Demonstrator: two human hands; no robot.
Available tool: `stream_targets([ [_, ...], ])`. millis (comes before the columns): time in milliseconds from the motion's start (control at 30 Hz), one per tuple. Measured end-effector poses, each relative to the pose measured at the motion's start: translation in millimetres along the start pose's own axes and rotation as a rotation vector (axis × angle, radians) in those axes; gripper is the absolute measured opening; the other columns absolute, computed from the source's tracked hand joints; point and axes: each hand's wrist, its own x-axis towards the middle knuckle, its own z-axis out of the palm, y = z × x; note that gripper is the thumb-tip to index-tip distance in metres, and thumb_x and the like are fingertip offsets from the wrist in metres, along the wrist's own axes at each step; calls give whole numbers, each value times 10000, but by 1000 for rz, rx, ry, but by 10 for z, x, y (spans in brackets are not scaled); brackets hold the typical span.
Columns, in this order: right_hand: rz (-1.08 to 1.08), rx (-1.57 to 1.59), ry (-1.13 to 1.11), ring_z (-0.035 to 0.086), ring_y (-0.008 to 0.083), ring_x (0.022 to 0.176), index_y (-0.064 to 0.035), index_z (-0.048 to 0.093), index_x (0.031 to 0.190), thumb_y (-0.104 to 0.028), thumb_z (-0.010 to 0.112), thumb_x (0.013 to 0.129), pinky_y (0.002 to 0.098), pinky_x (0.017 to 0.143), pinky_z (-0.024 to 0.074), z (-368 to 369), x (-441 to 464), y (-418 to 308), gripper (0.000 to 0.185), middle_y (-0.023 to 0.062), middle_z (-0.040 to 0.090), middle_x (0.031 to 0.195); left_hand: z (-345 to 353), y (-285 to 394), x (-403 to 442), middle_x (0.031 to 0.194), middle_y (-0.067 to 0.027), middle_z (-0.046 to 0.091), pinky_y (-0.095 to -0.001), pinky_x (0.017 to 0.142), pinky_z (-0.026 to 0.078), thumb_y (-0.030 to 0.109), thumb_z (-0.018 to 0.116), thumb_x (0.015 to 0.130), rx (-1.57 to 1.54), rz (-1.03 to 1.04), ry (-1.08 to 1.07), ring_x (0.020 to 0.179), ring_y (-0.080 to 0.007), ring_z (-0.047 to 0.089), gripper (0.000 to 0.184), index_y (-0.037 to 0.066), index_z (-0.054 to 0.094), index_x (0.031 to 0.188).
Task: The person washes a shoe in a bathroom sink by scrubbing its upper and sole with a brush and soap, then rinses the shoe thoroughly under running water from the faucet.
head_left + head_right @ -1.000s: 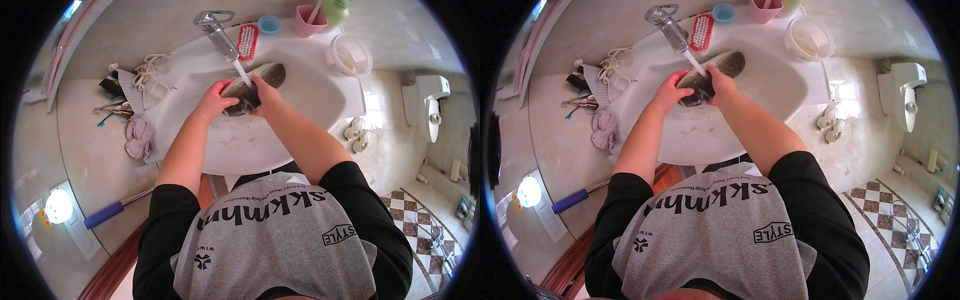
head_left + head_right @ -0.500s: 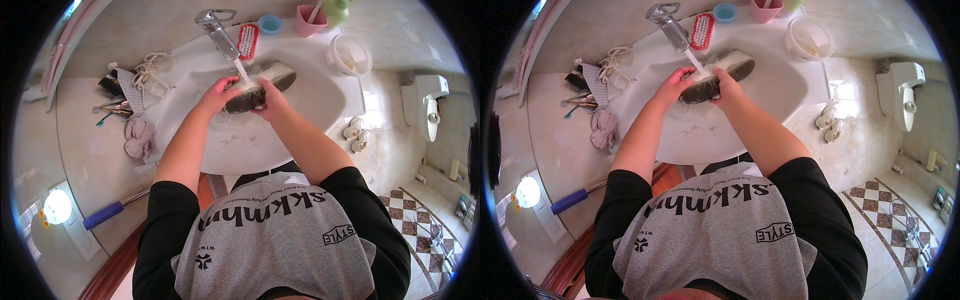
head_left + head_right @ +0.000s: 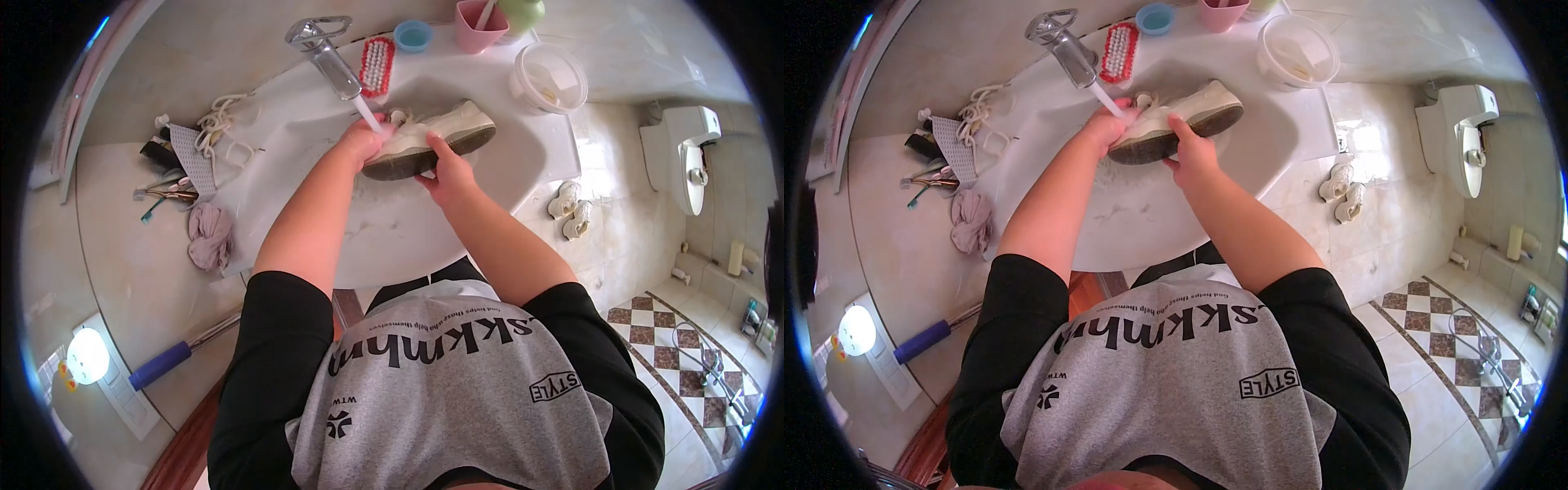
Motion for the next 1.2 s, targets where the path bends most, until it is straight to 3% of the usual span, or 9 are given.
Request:
stream_targets([
  [167, 5, 13, -25, 518, 216, 1140, -115, 478, 1330, -284, 764, 869, 497, 978, 463, -56, 48, 12, 568, 35, 542, 1233, 58, 33, 47, 1250, -114, 636, -345, 920, 514, 301, 682, 927, 19, -17, 86, 1111, -189, 618, 574, 12, 506, 1390],
  [267, 5, 0, -26, 528, 196, 1115, -125, 483, 1308, -273, 765, 868, 467, 935, 487, -80, 50, 20, 543, 19, 548, 1211, 39, 12, 240, 1268, -127, 627, -356, 943, 502, 406, 677, 911, 290, -14, 0, 1128, -211, 612, 665, 14, 479, 1411],
  [467, -8, -52, -87, 544, 178, 1055, -132, 496, 1280, -198, 732, 866, 452, 923, 486, -134, 1, 63, 481, 7, 570, 1131, 177, 81, -32, 1362, -222, 565, -409, 1058, 419, 520, 633, 902, 598, 256, -100, 1262, -358, 540, 733, 66, 448, 1447],
  [567, 24, -89, -220, 542, 178, 1063, -123, 520, 1248, -160, 689, 879, 444, 915, 488, -131, -10, 78, 408, 9, 568, 1136, 126, 203, -366, 1425, -252, 499, -417, 1079, 404, 593, 642, 861, 613, 190, -118, 1323, -375, 481, 798, 78, 450, 1440],
  [833, 330, -63, -309, 536, 249, 1126, -88, 504, 1306, -230, 637, 908, 510, 988, 441, -15, -39, 204, 443, 71, 576, 1191, 60, 40, -849, 1345, -168, 546, -428, 1027, 458, 428, 794, 750, 982, 388, -47, 1218, -342, 559, 779, 123, 496, 1402],
  [933, 382, -163, -393, 514, 259, 1180, -97, 478, 1364, -347, 662, 913, 536, 1049, 387, 18, -33, 277, 548, 83, 555, 1280, 114, 233, -1035, 1290, -171, 573, -439, 1002, 472, 360, 821, 695, 1088, 126, -25, 1178, -344, 576, 780, 101, 517, 1365],
  [1033, 344, -280, -357, 472, 280, 1247, -120, 444, 1420, -517, 648, 900, 570, 1080, 333, 79, -125, 269, 686, 86, 507, 1381, 3, 191, -1047, 1245, -165, 603, -418, 979, 482, 276, 810, 719, 973, 99, 17, 1141, -313, 603, 723, 63, 519, 1346],
  [1133, 328, -300, -321, 438, 301, 1289, -144, 419, 1452, -643, 620, 868, 598, 1086, 310, 69, -74, 189, 794, 77, 464, 1443, -282, 27, -999, 1198, -122, 642, -347, 952, 487, 104, 724, 799, 553, 111, -61, 1067, -209, 627, 570, 21, 519, 1324],
  [1200, 264, -226, -340, 426, 311, 1305, -148, 420, 1449, -642, 601, 879, 608, 1085, 303, 39, -17, 159, 776, 73, 461, 1446, -460, -56, -977, 1182, -127, 652, -357, 943, 498, 101, 724, 801, 284, 16, -167, 1078, -217, 634, 564, 20, 528, 1323],
])
